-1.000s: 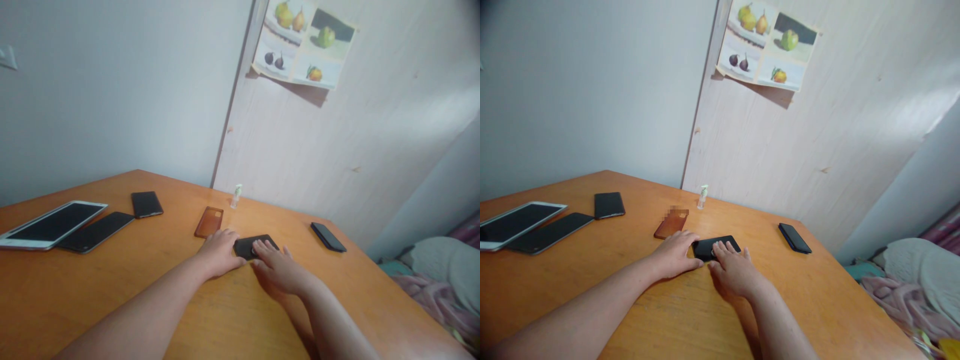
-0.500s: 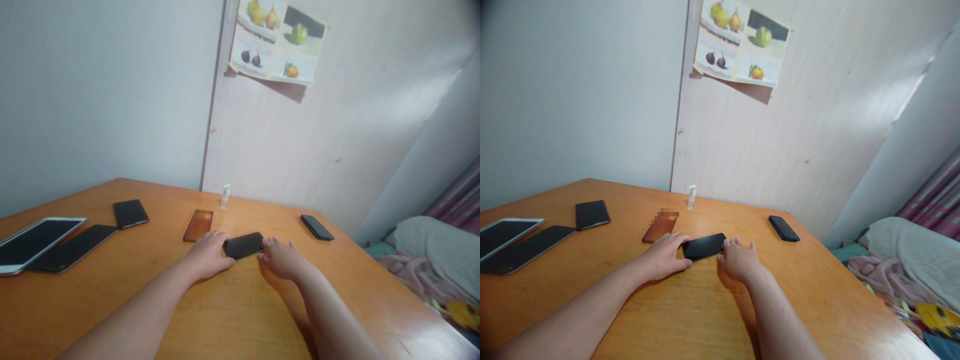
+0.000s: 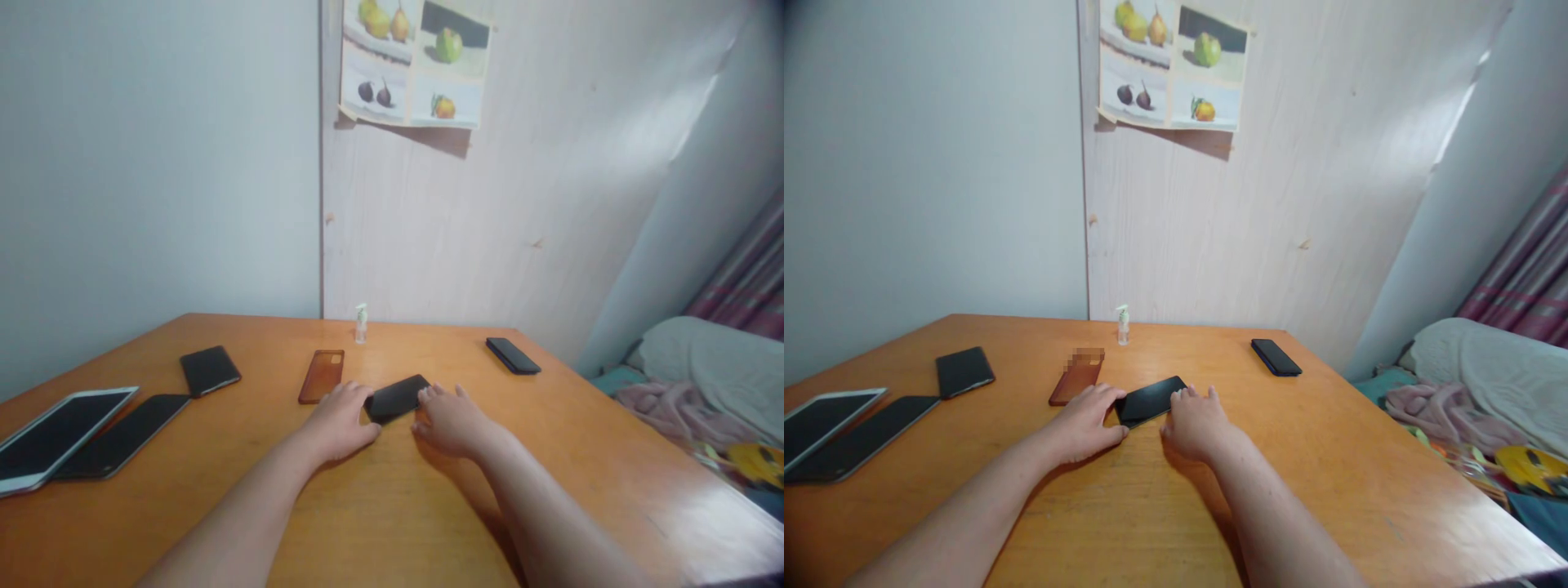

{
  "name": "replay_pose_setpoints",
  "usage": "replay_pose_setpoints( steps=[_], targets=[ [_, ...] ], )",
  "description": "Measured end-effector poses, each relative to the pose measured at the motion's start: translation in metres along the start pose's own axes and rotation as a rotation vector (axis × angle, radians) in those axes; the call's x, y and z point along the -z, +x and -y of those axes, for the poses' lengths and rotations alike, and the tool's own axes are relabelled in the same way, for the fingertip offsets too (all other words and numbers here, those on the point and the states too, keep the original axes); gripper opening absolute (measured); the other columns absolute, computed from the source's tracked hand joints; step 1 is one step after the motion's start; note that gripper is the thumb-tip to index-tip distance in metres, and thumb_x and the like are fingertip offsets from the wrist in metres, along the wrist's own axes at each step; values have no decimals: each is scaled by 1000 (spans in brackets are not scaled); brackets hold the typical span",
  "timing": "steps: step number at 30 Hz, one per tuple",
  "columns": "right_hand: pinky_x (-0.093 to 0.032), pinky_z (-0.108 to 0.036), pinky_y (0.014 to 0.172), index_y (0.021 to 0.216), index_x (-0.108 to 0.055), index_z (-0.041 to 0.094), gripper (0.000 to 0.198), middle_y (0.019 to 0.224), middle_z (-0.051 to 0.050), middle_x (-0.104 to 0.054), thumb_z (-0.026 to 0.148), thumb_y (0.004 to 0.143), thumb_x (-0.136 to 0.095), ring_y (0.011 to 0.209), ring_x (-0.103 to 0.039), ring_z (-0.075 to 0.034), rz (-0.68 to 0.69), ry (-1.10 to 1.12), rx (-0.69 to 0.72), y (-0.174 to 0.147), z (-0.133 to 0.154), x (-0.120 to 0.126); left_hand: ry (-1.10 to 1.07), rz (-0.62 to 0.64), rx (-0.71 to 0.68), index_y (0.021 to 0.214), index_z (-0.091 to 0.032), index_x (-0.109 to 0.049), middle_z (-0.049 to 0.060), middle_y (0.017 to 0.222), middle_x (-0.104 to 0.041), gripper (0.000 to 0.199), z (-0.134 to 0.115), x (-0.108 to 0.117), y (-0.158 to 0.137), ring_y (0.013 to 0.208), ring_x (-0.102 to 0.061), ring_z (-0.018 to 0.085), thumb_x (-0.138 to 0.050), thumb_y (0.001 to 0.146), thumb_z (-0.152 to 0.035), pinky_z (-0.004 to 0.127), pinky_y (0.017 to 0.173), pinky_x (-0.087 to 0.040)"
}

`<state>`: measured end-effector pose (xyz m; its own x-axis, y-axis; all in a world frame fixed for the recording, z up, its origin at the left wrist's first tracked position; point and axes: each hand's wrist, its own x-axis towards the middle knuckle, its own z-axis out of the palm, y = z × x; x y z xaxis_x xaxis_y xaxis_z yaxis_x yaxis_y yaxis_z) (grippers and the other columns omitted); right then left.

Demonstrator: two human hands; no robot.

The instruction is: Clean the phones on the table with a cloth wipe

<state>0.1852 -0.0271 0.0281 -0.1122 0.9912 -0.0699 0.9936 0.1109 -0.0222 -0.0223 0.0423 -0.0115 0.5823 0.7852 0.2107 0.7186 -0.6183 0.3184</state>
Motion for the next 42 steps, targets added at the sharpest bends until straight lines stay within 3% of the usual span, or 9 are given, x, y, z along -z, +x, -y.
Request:
replay_pose_setpoints(
  steps=[6, 13, 20, 22, 26, 32, 34, 38, 42],
  targets=[
    [-27, -59, 109, 138, -47, 11, 60, 144, -21, -48, 39, 85, -47, 136, -39, -36, 10, 89, 329, -13, 26, -1, -8, 7, -16, 116, -23, -58, 8, 113, -63, 44, 1, -1, -1, 109, -56, 27, -62, 74, -37, 35, 91, -45],
    [-26, -65, 105, 123, -60, 10, 45, 130, -24, -58, 28, 85, -44, 129, -47, -38, -15, -1, -17, 1, -2, 0, 8, 11, -32, 119, -24, -55, 8, 120, -61, 45, 3, -3, 0, 113, -55, 27, -61, 77, -37, 36, 96, -43],
    [-26, -57, 110, 141, -45, 16, 56, 145, -16, -48, 31, 87, -42, 138, -37, -33, -13, 106, 406, -11, 26, -7, 1, 27, 8, 119, -23, -55, 9, 122, -62, 44, -2, 2, -1, 114, -56, 27, -60, 77, -37, 35, 95, -45],
    [-26, -59, 109, 141, -45, 19, 55, 144, -14, -49, 30, 88, -41, 138, -37, -33, 4, 105, 388, -8, 24, -6, 1, 32, 16, 119, -24, -55, 9, 123, -62, 45, -3, 3, -2, 115, -56, 27, -60, 77, -36, 35, 96, -45],
    [-27, -64, 105, 130, -56, 15, 48, 135, -18, -57, 24, 87, -40, 133, -42, -38, -46, 30, 177, -1, 15, -5, 2, 45, 24, 117, -25, -55, 8, 124, -62, 45, -3, 4, -2, 116, -56, 28, -62, 73, -33, 35, 97, -44],
    [-26, -57, 110, 137, -51, 21, 50, 145, -12, -49, 28, 89, -39, 136, -40, -30, -42, 143, 428, -5, 24, -10, -5, 24, -12, 115, -23, -56, 10, 125, -62, 41, 0, 3, -2, 114, -57, 28, -59, 77, -37, 36, 95, -45],
    [-27, -57, 109, 136, -52, 23, 49, 143, -11, -52, 29, 89, -39, 136, -40, -31, -19, 130, 335, -1, 16, -8, 7, 27, -10, 116, -23, -55, 9, 124, -62, 43, 1, 3, -2, 115, -56, 28, -60, 75, -35, 36, 96, -45],
    [-27, -65, 104, 121, -63, 19, 40, 127, -17, -63, 25, 89, -40, 129, -47, -36, -27, 51, -30, 12, -11, -5, 26, 50, -10, 121, -25, -53, 8, 124, -61, 47, 2, 3, -1, 115, -55, 26, -61, 75, -32, 35, 96, -44],
    [-22, -67, 105, 118, -62, 12, 39, 126, -23, -61, 24, 88, -41, 130, -45, -38, -78, 42, -66, 13, -7, -10, 41, 32, -17, 122, -25, -53, 8, 123, -61, 48, 3, 0, -1, 115, -54, 28, -60, 77, -41, 37, 95, -44]
  ],
)
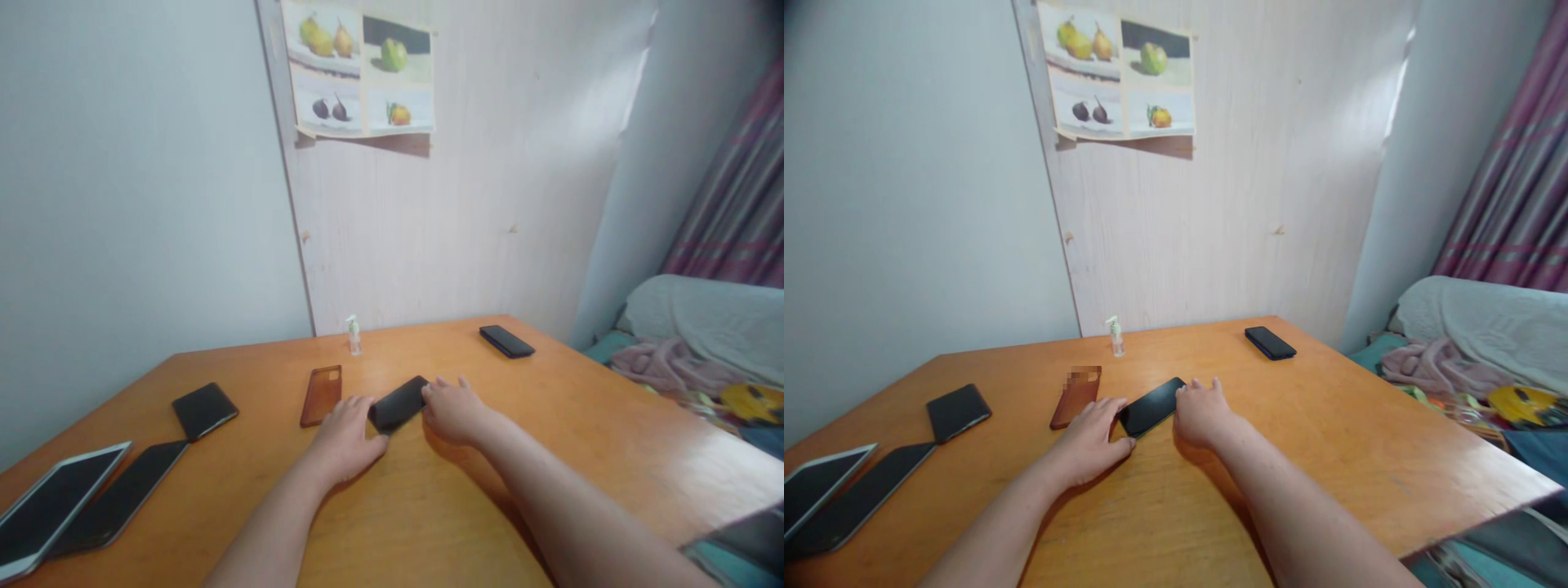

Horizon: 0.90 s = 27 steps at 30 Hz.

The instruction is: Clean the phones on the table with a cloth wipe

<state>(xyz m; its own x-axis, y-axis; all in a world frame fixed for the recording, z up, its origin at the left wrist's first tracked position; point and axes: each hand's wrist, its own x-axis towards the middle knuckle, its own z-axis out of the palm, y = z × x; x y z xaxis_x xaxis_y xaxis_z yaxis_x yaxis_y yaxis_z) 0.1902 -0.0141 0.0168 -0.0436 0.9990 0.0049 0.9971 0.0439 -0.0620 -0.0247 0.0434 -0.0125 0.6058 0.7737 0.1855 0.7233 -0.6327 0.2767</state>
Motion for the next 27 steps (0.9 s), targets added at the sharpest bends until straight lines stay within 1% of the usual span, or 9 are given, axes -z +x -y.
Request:
replay_pose_setpoints(
  steps=[5, 8, 11, 13, 15, 17, 20, 22, 27],
  targets=[
    [-27, -60, 108, 126, -57, 21, 42, 137, -14, -56, 28, 89, -40, 132, -44, -31, 27, 116, 376, -13, 25, -2, 23, -17, -2, 120, -24, -54, 9, 117, -62, 48, 0, -4, 0, 111, -55, 29, -58, 80, -51, 37, 91, -44],
    [-27, -62, 107, 126, -58, 23, 41, 139, -12, -55, 28, 89, -40, 133, -43, -32, 50, 93, 236, -7, 14, 1, 31, -21, -1, 120, -25, -54, 8, 116, -62, 47, 0, -4, 1, 110, -56, 29, -59, 80, -49, 37, 90, -44],
    [-23, -70, 103, 122, -61, 15, 40, 132, -20, -58, 23, 88, -41, 131, -43, -38, 8, 35, 10, 2, 0, 1, 30, -10, 16, 119, -24, -54, 8, 119, -61, 46, 0, -4, 2, 111, -55, 29, -59, 80, -49, 37, 90, -44],
    [-20, -71, 104, 122, -60, 12, 40, 130, -23, -58, 22, 87, -42, 131, -43, -39, -15, 26, -15, 3, 1, -1, 25, -13, 23, 118, -23, -54, 9, 120, -61, 47, 0, -5, 2, 111, -55, 29, -60, 79, -48, 37, 91, -43],
    [-20, -66, 108, 123, -59, 13, 40, 134, -21, -57, 24, 88, -42, 134, -42, -35, -30, 45, 77, -1, 10, -4, 19, -22, 28, 119, -23, -54, 9, 120, -61, 49, 1, -6, 2, 112, -55, 29, -61, 78, -48, 36, 92, -43],
    [-22, -63, 110, 127, -56, 18, 41, 139, -16, -54, 28, 91, -40, 135, -41, -32, -22, 102, 264, -8, 22, -6, 12, -27, 36, 121, -22, -53, 10, 120, -61, 51, 2, -8, 2, 112, -55, 29, -61, 78, -49, 36, 91, -43],
    [-24, -66, 108, 131, -54, 24, 42, 144, -12, -50, 33, 95, -34, 136, -40, -32, 29, 197, 454, -10, 29, -7, 6, -32, 59, 121, -20, -53, 11, 119, -60, 53, 1, -9, 3, 112, -55, 28, -61, 77, -48, 35, 91, -42],
    [-24, -67, 107, 132, -53, 25, 43, 145, -10, -50, 34, 95, -35, 137, -38, -33, 46, 207, 421, -5, 21, -8, 8, -35, 73, 119, -19, -55, 11, 117, -59, 52, 0, -8, 4, 111, -56, 28, -62, 76, -48, 33, 90, -43],
    [-22, -73, 103, 126, -57, 23, 39, 140, -14, -53, 31, 94, -37, 135, -39, -37, -20, 140, 103, 14, -5, -11, 33, -28, 113, 108, -19, -62, 11, 109, -60, 49, 1, -9, 5, 106, -57, 28, -64, 72, -53, 31, 88, -43]
  ],
)
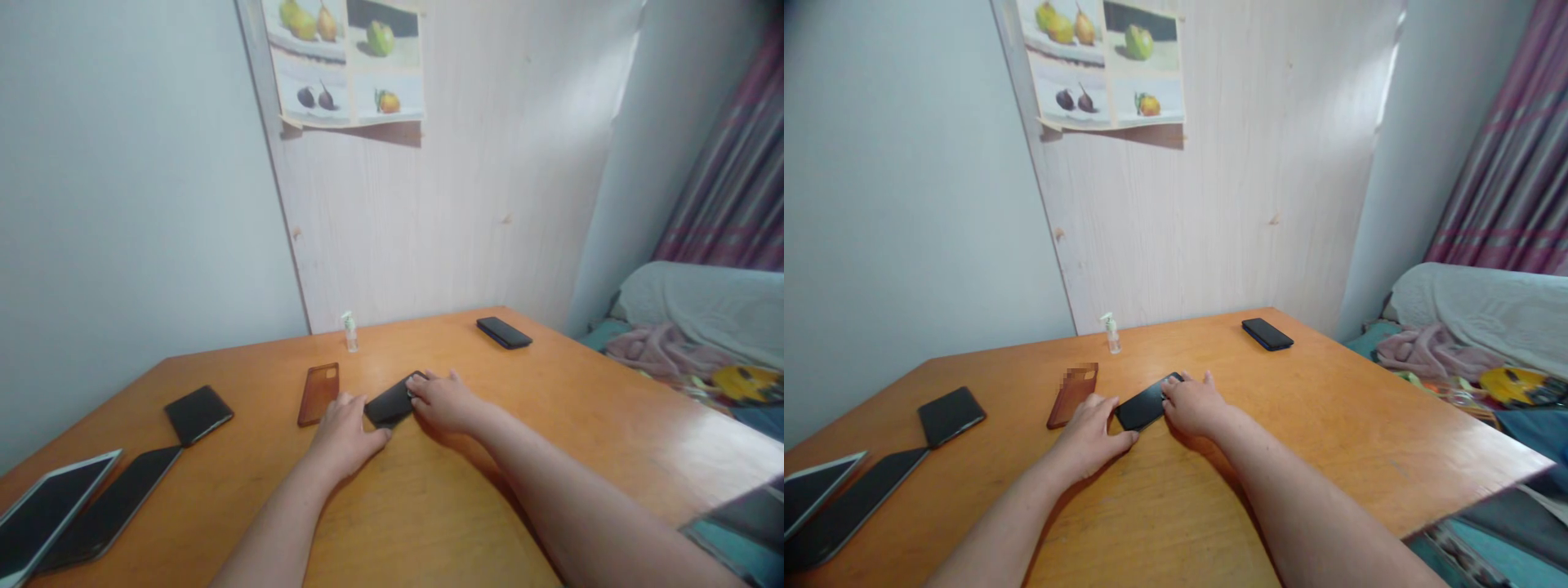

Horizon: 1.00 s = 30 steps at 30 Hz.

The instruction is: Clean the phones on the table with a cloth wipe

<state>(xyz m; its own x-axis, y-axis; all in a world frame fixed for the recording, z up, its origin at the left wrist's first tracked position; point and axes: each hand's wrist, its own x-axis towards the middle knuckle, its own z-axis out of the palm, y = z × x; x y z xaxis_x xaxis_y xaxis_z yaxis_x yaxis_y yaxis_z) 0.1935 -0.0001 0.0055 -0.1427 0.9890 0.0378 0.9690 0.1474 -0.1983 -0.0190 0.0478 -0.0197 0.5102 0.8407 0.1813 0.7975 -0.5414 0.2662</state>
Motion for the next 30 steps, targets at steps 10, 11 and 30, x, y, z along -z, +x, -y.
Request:
replay_pose_setpoints(
  steps=[10, 11, 30],
  targets=[
    [-13, -70, 109, 137, -48, 32, 43, 149, -4, -45, 39, 98, -33, 141, -31, -32, 34, 115, 238, -6, 16, -9, -37, 18, 15, 100, -22, -66, 8, 104, -62, 42, -2, 1, -1, 103, -58, 27, -64, 74, -54, 31, 84, -44],
    [-11, -72, 108, 138, -47, 32, 44, 150, -3, -44, 39, 98, -32, 142, -28, -34, 16, 101, 156, -2, 10, -11, -38, 20, 22, 100, -22, -66, 8, 105, -61, 41, -2, 2, -1, 103, -58, 27, -64, 73, -53, 31, 84, -44],
    [-12, -73, 106, 137, -48, 29, 47, 150, -6, -44, 45, 99, -26, 143, -25, -34, -18, 54, -59, 14, -6, -11, -91, 22, 58, 104, -24, -67, 7, 108, -61, 44, -6, 2, -1, 105, -58, 27, -68, 69, -52, 31, 85, -45]
  ],
)
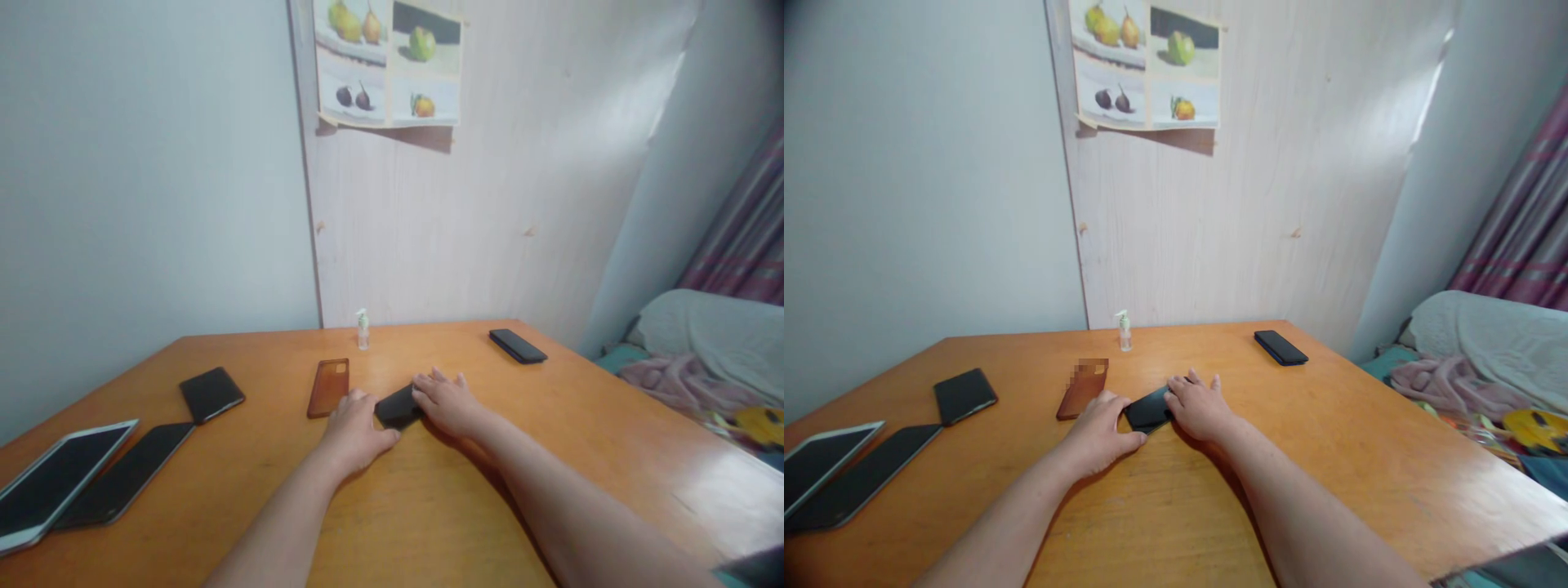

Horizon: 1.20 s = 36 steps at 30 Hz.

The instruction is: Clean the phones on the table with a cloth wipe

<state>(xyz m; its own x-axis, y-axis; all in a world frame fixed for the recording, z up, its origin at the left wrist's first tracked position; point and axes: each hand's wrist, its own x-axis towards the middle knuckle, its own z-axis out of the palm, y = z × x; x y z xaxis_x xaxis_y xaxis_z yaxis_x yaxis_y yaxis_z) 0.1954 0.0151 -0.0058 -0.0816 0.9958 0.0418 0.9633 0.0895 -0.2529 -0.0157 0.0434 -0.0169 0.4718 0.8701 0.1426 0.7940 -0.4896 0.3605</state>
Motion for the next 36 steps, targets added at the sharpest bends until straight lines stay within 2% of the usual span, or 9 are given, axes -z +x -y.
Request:
replay_pose_setpoints(
  steps=[3, 7, 9, 16, 22, 25, 28, 33, 36],
  targets=[
    [-12, -72, 107, 136, -49, 32, 46, 149, -4, -46, 46, 99, -25, 142, -27, -31, 32, 31, 98, -1, 1, 0, 5, -11, -14, 104, -24, -66, 7, 107, -60, 44, 1, -2, 1, 103, -59, 27, -66, 69, -52, 31, 84, -46],
    [-7, -75, 105, 140, -46, 30, 47, 152, -3, -41, 44, 100, -25, 143, -23, -36, -19, -39, -101, 2, -7, -1, 13, -9, 14, 105, -23, -65, 8, 110, -60, 49, -1, -2, 0, 105, -57, 28, -66, 68, -55, 32, 85, -46],
    [-9, -73, 106, 140, -45, 29, 47, 153, -4, -40, 42, 100, -26, 144, -22, -36, -22, -51, -105, 1, -5, -2, 11, -7, 16, 104, -23, -65, 9, 110, -59, 49, -5, -2, -2, 105, -57, 29, -66, 68, -55, 33, 85, -46],
    [-7, -62, 114, 144, -41, 32, 46, 152, -2, -42, 40, 100, -26, 145, -24, -28, 93, 73, 291, -16, 27, -5, -28, -8, 14, 102, -27, -64, 8, 107, -60, 42, -15, 1, -7, 105, -58, 31, -66, 68, -51, 38, 86, -47],
    [-7, -67, 112, 143, -45, 28, 49, 152, -2, -41, 42, 100, -27, 144, -21, -34, 38, 16, 123, -9, 20, -6, -90, -25, 52, 134, -21, -44, 13, 135, -53, 81, -10, -5, -3, 121, -51, 35, -69, 63, -51, 43, 97, -43],
    [-6, -64, 113, 146, -40, 30, 49, 153, -2, -39, 41, 100, -27, 146, -18, -31, 86, 45, 232, -12, 29, -7, -118, -24, 56, 147, -18, -27, 16, 148, -42, 97, -8, -9, -2, 132, -42, 35, -67, 64, -47, 45, 105, -37],
    [-3, -64, 114, 146, -38, 34, 48, 154, 0, -38, 41, 101, -25, 147, -15, -28, 133, 77, 320, -13, 34, -6, -131, -18, 66, 151, -15, -17, 17, 152, -36, 99, -7, -10, -1, 135, -38, 35, -63, 67, -41, 45, 107, -34],
    [-4, -70, 110, 142, -45, 29, 49, 153, -1, -40, 44, 101, -24, 146, -16, -34, 60, -3, 83, -6, 20, -4, -152, -3, 80, 152, -17, -14, 16, 154, -34, 115, -8, -8, -1, 135, -38, 37, -70, 58, -52, 44, 106, -35],
    [-4, -68, 112, 144, -43, 30, 50, 154, -1, -37, 45, 101, -24, 147, -15, -33, 77, 11, 125, -9, 22, -4, -149, -9, 71, 153, -16, -14, 17, 154, -33, 116, -7, -9, 0, 137, -36, 37, -71, 58, -52, 44, 106, -36]
  ],
)
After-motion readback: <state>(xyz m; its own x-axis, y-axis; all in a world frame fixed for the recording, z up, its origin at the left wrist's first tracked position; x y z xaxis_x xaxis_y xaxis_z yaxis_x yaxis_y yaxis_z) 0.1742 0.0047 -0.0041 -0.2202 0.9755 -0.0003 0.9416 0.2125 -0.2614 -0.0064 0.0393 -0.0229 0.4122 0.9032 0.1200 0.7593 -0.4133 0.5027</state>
